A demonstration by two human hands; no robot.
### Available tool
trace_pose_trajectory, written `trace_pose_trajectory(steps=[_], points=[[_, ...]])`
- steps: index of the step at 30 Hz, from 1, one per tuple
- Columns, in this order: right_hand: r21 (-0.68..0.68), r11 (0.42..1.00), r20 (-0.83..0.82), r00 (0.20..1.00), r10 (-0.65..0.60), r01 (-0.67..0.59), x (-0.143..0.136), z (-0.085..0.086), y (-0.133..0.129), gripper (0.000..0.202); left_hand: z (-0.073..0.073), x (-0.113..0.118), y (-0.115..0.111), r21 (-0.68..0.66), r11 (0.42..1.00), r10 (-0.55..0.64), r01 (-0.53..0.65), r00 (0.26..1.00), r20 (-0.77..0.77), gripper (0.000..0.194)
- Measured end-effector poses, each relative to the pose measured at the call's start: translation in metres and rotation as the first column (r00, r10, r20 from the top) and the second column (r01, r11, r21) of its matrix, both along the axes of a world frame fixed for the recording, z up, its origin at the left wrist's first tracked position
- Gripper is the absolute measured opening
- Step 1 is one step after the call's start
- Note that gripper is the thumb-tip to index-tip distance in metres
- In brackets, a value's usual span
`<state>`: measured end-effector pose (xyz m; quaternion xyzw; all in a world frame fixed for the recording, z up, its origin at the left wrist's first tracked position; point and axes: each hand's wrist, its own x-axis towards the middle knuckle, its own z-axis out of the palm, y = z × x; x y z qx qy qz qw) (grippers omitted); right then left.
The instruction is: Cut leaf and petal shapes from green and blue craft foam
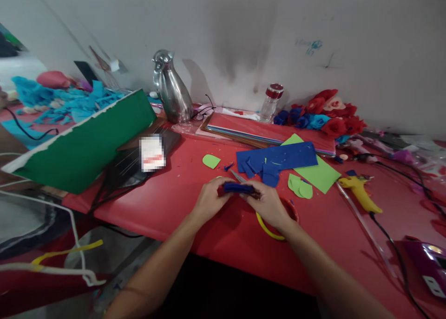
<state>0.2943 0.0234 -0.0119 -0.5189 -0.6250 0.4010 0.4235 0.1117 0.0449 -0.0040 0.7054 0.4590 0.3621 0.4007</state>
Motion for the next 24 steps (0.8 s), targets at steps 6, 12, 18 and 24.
trace_pose_trajectory(steps=[6, 12, 18, 24], points=[[0.048, 0.998, 0.129, 0.991, -0.04, 0.034, 0.0, 0.004, -0.001, 0.035, -0.013, 0.0, 0.001, -0.073, 0.997, -0.005, 0.008, 0.999, 0.049, 0.025], [0.075, 0.997, 0.104, 0.994, -0.021, 0.014, -0.005, 0.006, -0.003, 0.017, 0.008, 0.001, -0.002, -0.009, 0.999, 0.04, -0.04, 0.999, -0.007, 0.012], [0.131, 0.991, 0.226, 0.972, -0.064, 0.035, -0.007, -0.003, -0.002, 0.015, 0.003, 0.005, -0.007, -0.071, 0.997, 0.008, -0.003, 0.998, 0.067, 0.012], [0.102, 0.995, 0.254, 0.967, -0.017, -0.01, -0.008, -0.007, -0.003, 0.022, -0.009, 0.012, -0.013, 0.026, 0.998, 0.049, -0.051, 0.997, 0.067, 0.032]])
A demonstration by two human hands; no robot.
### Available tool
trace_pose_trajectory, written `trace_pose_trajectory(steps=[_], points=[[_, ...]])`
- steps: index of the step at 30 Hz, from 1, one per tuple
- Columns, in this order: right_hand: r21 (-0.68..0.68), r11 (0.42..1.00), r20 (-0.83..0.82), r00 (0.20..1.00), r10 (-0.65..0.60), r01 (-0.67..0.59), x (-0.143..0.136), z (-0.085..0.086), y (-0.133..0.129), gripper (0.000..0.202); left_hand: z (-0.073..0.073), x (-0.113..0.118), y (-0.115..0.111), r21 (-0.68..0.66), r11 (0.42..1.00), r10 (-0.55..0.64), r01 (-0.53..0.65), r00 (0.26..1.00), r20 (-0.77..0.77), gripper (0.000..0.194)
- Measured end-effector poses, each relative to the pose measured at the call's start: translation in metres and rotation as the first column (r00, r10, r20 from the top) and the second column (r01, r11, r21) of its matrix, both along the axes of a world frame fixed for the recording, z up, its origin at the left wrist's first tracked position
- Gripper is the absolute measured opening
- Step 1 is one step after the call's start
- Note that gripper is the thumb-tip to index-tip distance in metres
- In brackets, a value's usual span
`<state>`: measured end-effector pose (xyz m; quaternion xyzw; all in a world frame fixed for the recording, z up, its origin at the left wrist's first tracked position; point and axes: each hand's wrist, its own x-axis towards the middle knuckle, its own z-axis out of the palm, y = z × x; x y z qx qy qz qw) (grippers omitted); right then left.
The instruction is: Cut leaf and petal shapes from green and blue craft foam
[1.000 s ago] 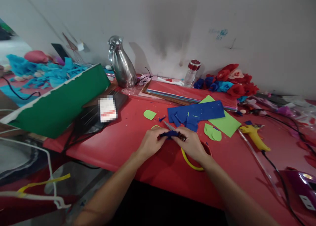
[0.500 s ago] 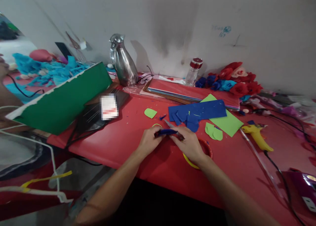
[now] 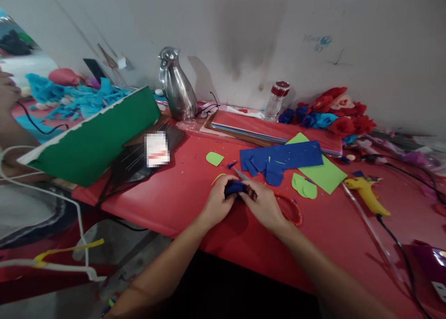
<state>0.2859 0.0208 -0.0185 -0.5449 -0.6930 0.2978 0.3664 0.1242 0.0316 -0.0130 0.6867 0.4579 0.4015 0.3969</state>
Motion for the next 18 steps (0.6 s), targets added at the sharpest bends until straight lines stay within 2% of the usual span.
trace_pose_trajectory(steps=[5, 8, 10, 12, 15, 18], points=[[0.001, 0.997, -0.001, 0.997, 0.082, -0.082, -0.005, 0.0, -0.002, 0.026, -0.01, 0.005, -0.004, 0.064, 0.998, -0.016, 0.015, 1.0, 0.019, 0.056], [0.012, 0.996, -0.012, 0.995, 0.094, -0.094, -0.006, 0.003, -0.004, 0.023, -0.011, 0.004, -0.005, 0.059, 0.998, -0.005, 0.002, 0.999, 0.046, 0.057], [0.016, 0.999, -0.052, 0.998, 0.046, -0.045, -0.004, 0.006, -0.004, 0.018, -0.007, 0.004, -0.003, 0.031, 0.999, 0.01, -0.013, 0.998, 0.067, 0.051], [0.009, 0.999, -0.117, 0.992, -0.037, 0.038, -0.001, 0.01, -0.003, 0.014, 0.001, 0.005, 0.0, -0.037, 0.999, -0.018, 0.022, 0.994, 0.107, 0.041], [-0.014, 0.988, -0.226, 0.962, -0.152, 0.153, 0.007, 0.015, 0.001, 0.015, 0.016, 0.013, 0.01, -0.221, 0.962, -0.115, 0.16, 0.972, 0.204, 0.022], [-0.069, 0.979, -0.377, 0.904, -0.202, 0.19, 0.018, 0.018, 0.008, 0.021, 0.028, 0.028, 0.026, -0.351, 0.919, -0.063, 0.179, 0.946, 0.317, 0.017]])
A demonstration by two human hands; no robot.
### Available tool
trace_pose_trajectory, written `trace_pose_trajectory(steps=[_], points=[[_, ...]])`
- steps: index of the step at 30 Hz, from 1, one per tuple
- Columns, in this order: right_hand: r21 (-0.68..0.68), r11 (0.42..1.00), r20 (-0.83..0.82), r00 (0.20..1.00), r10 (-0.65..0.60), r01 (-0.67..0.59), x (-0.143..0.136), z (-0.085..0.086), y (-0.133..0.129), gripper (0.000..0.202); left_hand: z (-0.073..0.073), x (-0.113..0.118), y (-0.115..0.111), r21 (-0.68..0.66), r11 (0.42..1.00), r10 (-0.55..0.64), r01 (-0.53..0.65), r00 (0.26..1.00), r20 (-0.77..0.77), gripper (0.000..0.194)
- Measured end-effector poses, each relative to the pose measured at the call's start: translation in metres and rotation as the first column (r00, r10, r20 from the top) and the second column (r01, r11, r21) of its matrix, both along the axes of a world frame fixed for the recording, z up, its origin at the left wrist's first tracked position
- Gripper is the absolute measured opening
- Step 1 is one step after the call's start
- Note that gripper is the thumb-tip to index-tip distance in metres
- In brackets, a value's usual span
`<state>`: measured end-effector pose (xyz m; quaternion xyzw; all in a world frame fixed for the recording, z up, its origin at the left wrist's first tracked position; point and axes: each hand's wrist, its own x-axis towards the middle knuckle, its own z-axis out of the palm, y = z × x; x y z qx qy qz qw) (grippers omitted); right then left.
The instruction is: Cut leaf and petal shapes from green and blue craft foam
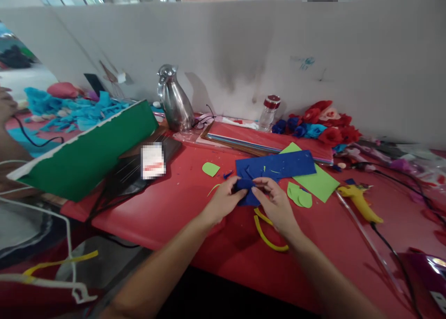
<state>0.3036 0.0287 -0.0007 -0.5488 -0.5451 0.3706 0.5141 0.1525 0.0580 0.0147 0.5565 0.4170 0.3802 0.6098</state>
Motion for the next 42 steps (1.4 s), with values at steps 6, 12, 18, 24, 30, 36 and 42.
trace_pose_trajectory(steps=[6, 12, 18, 24, 30, 36, 42], points=[[-0.068, 0.994, -0.267, 0.958, -0.099, 0.084, 0.015, 0.0, 0.012, 0.039, 0.009, 0.038, 0.029, -0.325, 0.946, 0.089, 0.012, 0.951, 0.295, 0.018], [-0.06, 0.992, -0.275, 0.954, -0.122, 0.109, 0.021, -0.002, 0.016, 0.04, 0.006, 0.057, 0.029, -0.578, 0.79, 0.132, 0.205, 0.863, 0.487, 0.006], [-0.033, 0.998, 0.022, 0.999, -0.047, 0.048, 0.022, 0.002, 0.009, 0.055, 0.001, 0.045, 0.032, -0.623, 0.754, 0.115, 0.208, 0.893, 0.436, 0.009], [0.321, 0.942, 0.65, 0.745, -0.148, -0.093, 0.026, 0.009, 0.001, 0.085, 0.0, 0.04, 0.03, -0.604, 0.774, 0.054, 0.19, 0.93, 0.362, 0.009], [0.318, 0.917, 0.712, 0.699, -0.062, -0.242, 0.027, 0.007, 0.002, 0.082, -0.001, 0.045, 0.021, -0.561, 0.818, 0.044, 0.13, 0.957, 0.286, 0.02], [0.257, 0.94, 0.62, 0.784, 0.018, -0.225, 0.025, 0.009, 0.001, 0.08, 0.002, 0.044, 0.018, -0.574, 0.802, 0.006, 0.168, 0.957, 0.29, 0.021], [0.168, 0.985, 0.261, 0.965, 0.005, -0.05, 0.022, 0.012, -0.001, 0.072, 0.005, 0.041, 0.02, -0.562, 0.81, 0.069, 0.167, 0.925, 0.374, 0.018]])
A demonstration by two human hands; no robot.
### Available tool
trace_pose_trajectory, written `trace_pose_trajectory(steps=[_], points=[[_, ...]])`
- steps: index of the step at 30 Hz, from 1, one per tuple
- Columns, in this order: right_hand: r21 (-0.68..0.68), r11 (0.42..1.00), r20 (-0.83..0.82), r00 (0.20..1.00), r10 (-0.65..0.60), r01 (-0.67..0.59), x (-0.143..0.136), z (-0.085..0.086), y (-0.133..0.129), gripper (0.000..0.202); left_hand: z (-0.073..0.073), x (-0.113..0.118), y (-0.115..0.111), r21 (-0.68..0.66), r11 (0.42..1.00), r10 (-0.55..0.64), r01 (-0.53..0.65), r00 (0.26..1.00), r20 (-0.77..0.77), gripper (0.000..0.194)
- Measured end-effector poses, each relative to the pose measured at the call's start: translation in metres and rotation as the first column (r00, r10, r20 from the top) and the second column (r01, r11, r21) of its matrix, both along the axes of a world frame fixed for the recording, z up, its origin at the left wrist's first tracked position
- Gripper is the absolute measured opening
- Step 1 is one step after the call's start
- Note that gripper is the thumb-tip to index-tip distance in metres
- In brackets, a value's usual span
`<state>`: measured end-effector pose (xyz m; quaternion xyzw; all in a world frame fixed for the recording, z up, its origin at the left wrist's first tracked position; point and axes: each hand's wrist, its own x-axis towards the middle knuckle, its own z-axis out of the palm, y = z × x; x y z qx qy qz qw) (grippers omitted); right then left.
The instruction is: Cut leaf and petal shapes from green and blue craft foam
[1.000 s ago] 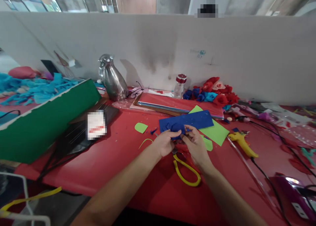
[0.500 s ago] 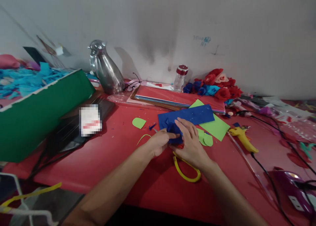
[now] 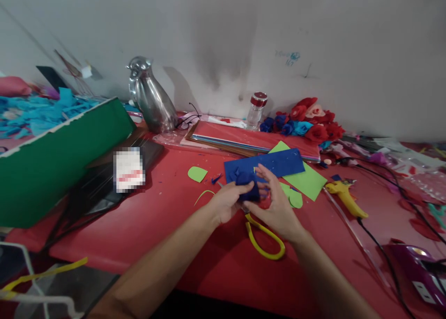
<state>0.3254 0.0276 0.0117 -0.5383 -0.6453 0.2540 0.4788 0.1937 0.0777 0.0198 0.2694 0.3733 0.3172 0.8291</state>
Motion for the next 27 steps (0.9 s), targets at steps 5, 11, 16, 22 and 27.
trace_pose_trajectory(steps=[5, 11, 16, 22, 27], points=[[-0.11, 0.993, -0.394, 0.914, -0.091, 0.051, -0.004, 0.004, 0.001, 0.029, 0.011, -0.003, 0.001, 0.071, 0.995, 0.062, -0.069, 0.994, 0.091, 0.023], [-0.301, 0.953, -0.591, 0.792, -0.15, -0.045, -0.007, 0.001, 0.005, 0.024, 0.013, -0.003, -0.004, 0.265, 0.964, -0.019, -0.01, 0.994, 0.107, 0.03], [-0.329, 0.944, -0.655, 0.725, -0.212, -0.021, -0.007, 0.005, 0.007, 0.025, 0.007, -0.004, 0.0, 0.345, 0.928, 0.129, -0.142, 0.99, 0.059, 0.026], [-0.341, 0.94, -0.689, 0.682, -0.245, -0.007, -0.007, 0.005, 0.006, 0.028, 0.006, -0.005, 0.007, 0.246, 0.948, 0.185, -0.204, 0.978, 0.097, 0.029], [-0.309, 0.951, -0.701, 0.683, -0.208, -0.028, -0.007, 0.006, 0.006, 0.023, 0.004, -0.004, 0.012, 0.04, 0.963, 0.261, -0.265, 0.961, 0.096, 0.016]])
